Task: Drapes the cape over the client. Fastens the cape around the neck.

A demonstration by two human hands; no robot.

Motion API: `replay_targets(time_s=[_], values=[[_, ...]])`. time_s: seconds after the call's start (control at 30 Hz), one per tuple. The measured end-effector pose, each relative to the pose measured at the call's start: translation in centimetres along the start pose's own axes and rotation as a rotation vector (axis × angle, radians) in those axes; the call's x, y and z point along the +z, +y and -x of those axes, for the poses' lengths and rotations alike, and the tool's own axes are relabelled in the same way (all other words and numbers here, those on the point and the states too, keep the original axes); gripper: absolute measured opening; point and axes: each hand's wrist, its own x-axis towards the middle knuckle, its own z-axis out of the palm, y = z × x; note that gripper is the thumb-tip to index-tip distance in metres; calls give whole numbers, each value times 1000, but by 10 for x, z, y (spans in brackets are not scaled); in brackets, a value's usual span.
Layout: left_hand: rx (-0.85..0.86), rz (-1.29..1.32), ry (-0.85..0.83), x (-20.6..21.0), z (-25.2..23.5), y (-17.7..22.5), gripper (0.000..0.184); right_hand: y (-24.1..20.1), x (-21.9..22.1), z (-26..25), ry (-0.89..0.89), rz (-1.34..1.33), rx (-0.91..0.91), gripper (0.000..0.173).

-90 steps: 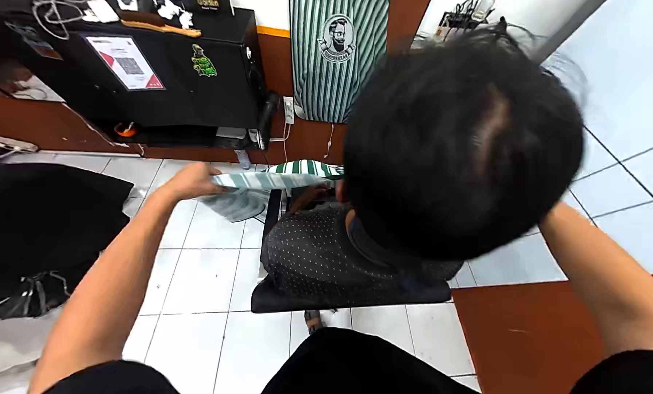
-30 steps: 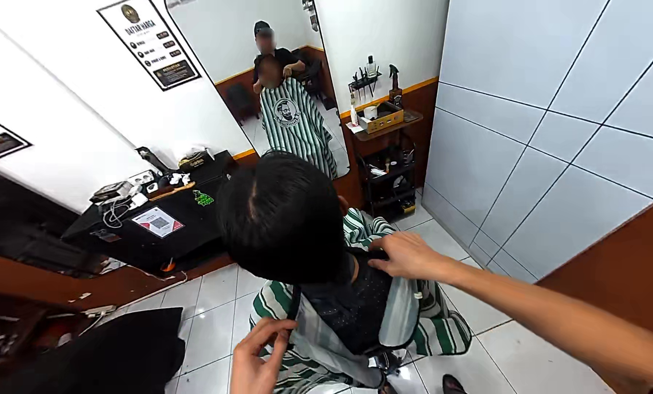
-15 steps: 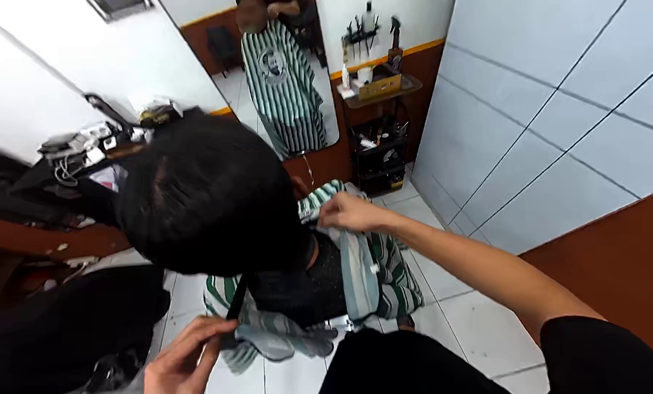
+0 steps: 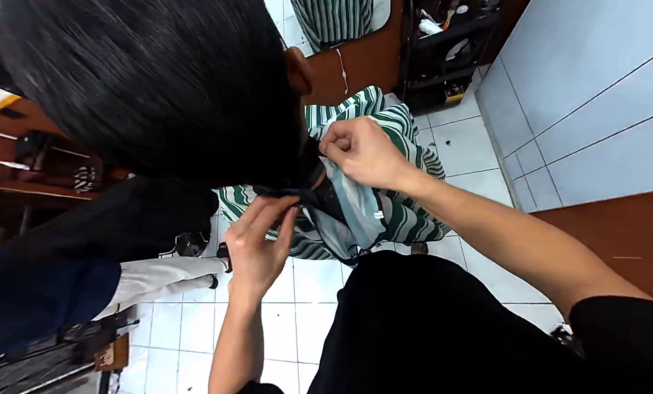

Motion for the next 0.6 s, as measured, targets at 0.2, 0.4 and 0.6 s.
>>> replay_targets(time_s=[0.2, 0.4, 0.6], values=[[-11, -209, 70, 27, -14, 12, 16, -3, 14, 26, -7, 45, 5, 21], [-125, -364, 40, 33, -26, 23, 20, -3, 32, 36, 181, 173, -90, 19], [-210, -440, 28, 37, -30, 28, 24, 5, 49, 44, 322, 289, -181, 17]])
